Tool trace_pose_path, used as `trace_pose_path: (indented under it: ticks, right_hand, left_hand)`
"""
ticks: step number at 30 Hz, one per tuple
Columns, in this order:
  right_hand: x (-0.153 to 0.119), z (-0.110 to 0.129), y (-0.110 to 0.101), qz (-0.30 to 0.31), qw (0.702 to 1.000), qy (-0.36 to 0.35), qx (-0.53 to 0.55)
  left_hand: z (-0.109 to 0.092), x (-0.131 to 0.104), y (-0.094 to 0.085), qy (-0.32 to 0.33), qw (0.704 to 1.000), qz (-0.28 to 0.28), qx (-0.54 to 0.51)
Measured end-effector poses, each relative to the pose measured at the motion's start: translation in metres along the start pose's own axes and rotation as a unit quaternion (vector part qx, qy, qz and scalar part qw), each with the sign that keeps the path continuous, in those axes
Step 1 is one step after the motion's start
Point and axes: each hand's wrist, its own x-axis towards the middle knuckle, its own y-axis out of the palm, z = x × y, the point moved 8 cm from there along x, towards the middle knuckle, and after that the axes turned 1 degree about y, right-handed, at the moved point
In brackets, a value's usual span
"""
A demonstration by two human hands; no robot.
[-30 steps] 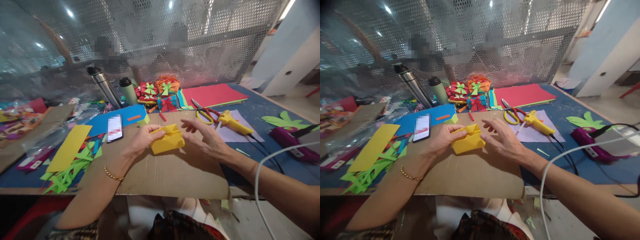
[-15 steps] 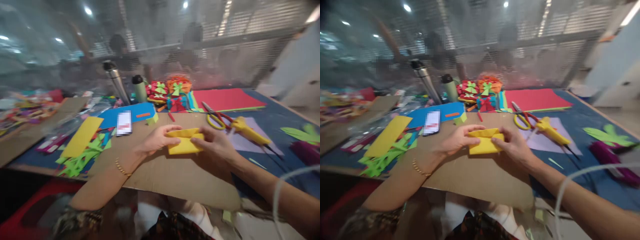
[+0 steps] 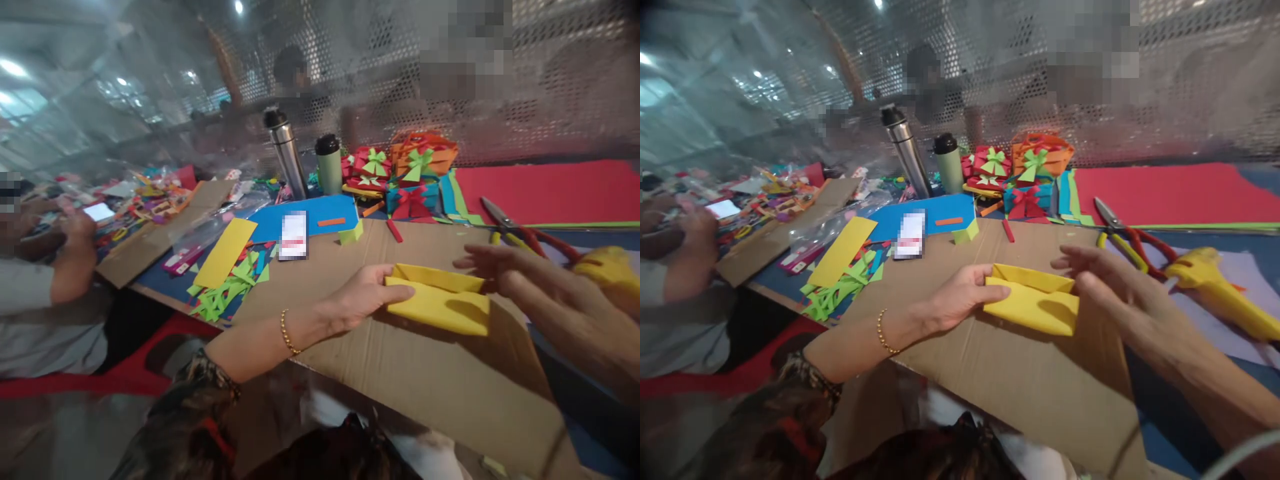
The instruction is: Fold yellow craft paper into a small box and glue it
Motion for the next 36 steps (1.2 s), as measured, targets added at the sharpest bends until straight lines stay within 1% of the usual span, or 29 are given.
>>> trace_pose_path:
  ticks: [3,5,6,7,8,10,11,13,15,17,18,19,20,22,23,25,28,33,36]
  right_hand:
    - [0.005,-0.019,-0.015,-0.066,0.992,0.107,0.004]
    - [0.005,-0.029,-0.022,-0.115,0.983,0.132,0.049]
    - [0.005,-0.034,-0.022,-0.121,0.979,0.146,0.07]
    - [0.006,-0.037,-0.019,-0.109,0.98,0.149,0.071]
    - [0.006,-0.037,-0.013,-0.079,0.984,0.148,0.061]
    - [0.006,-0.031,-0.003,-0.036,0.993,0.111,0.011]
    - [0.005,-0.024,0.001,-0.022,0.996,0.078,-0.033]
    - [0.0,-0.004,0.008,-0.028,0.99,-0.015,-0.14]
    - [-0.01,0.019,0.017,-0.047,0.964,-0.11,-0.237]
    - [-0.022,0.037,0.032,-0.038,0.931,-0.177,-0.316]
    - [-0.027,0.044,0.041,-0.015,0.917,-0.204,-0.343]
    - [-0.033,0.05,0.052,0.025,0.903,-0.236,-0.357]
    - [-0.038,0.053,0.063,0.073,0.89,-0.261,-0.367]
    - [-0.043,0.055,0.073,0.123,0.873,-0.277,-0.382]
    - [-0.044,0.055,0.075,0.136,0.867,-0.281,-0.387]
    - [-0.043,0.054,0.071,0.128,0.864,-0.278,-0.4]
    - [-0.041,0.052,0.064,0.09,0.862,-0.283,-0.41]
    - [-0.041,0.046,0.071,0.095,0.852,-0.306,-0.415]
    - [-0.04,0.042,0.072,0.088,0.843,-0.301,-0.438]
  left_hand:
    - [-0.003,-0.001,-0.002,0.003,0.998,0.002,0.056]
    - [-0.005,0.0,-0.002,0.006,0.996,0.001,0.086]
    - [-0.006,0.001,-0.001,0.012,0.995,0.001,0.098]
    - [-0.008,0.001,0.0,0.024,0.994,-0.001,0.108]
    - [-0.009,0.003,0.001,0.035,0.993,-0.002,0.113]
    - [-0.01,0.006,0.001,0.053,0.991,-0.008,0.121]
    - [-0.01,0.008,0.001,0.06,0.99,-0.015,0.124]
    - [-0.01,0.011,-0.002,0.077,0.989,-0.025,0.126]
    - [-0.008,0.011,-0.003,0.091,0.988,-0.028,0.122]
    - [-0.007,0.008,-0.006,0.108,0.985,-0.045,0.125]
    - [-0.008,0.006,-0.007,0.122,0.981,-0.06,0.137]
    - [-0.008,0.003,-0.008,0.137,0.976,-0.077,0.15]
    - [-0.008,0.002,-0.007,0.144,0.974,-0.08,0.155]
    - [-0.008,0.0,-0.006,0.161,0.969,-0.091,0.163]
    - [-0.008,0.0,-0.005,0.167,0.968,-0.092,0.166]
    - [-0.009,0.0,-0.004,0.181,0.963,-0.102,0.171]
    - [-0.012,0.0,-0.007,0.198,0.954,-0.125,0.185]
    - [-0.013,0.003,-0.016,0.229,0.934,-0.158,0.222]
    - [-0.014,0.002,-0.019,0.253,0.916,-0.177,0.256]
